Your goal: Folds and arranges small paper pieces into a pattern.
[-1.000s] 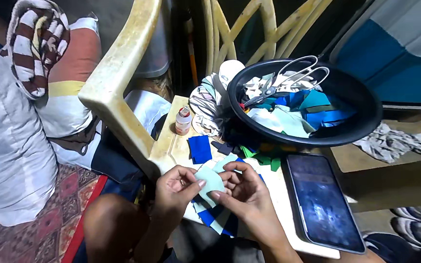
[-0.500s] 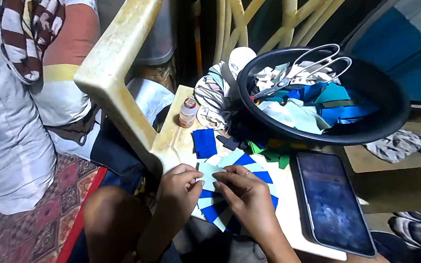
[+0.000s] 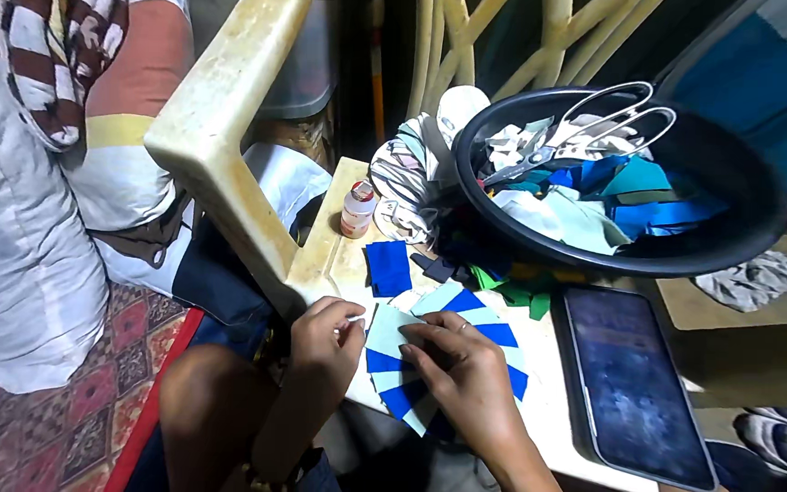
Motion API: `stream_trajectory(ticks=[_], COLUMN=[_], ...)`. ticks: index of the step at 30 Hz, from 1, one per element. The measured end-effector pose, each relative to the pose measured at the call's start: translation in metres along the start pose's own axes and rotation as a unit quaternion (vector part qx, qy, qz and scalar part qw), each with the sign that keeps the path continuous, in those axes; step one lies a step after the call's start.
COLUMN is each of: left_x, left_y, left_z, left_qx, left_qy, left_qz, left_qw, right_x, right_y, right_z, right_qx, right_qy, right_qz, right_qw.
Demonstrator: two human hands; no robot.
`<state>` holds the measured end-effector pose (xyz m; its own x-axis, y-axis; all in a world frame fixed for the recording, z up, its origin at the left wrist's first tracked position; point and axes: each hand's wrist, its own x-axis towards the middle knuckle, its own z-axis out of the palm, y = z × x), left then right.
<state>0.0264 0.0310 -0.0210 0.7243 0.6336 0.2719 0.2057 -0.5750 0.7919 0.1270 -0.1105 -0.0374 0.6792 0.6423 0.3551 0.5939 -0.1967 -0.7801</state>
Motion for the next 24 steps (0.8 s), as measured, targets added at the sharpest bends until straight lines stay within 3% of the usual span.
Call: stream_trajectory(ticks=[13,24], left_x=[0.003,0.004], left_y=[-0.008,-0.013], left_z=[0.002,0.004], left_qx=[-0.001,0.021], left_qy=[0.007,-0.045], left_qz=[0.038,0.1], left_qw=[0.999,0.994], right_x=[0.0,0.0], right_y=[0.001,0.002], right_z=[-0.001,0.0], right_qx=[0.0,0.005], right_qy=[-0.002,0.002], right_qz=[0.003,0.007], right_qw=[1.0,1.0])
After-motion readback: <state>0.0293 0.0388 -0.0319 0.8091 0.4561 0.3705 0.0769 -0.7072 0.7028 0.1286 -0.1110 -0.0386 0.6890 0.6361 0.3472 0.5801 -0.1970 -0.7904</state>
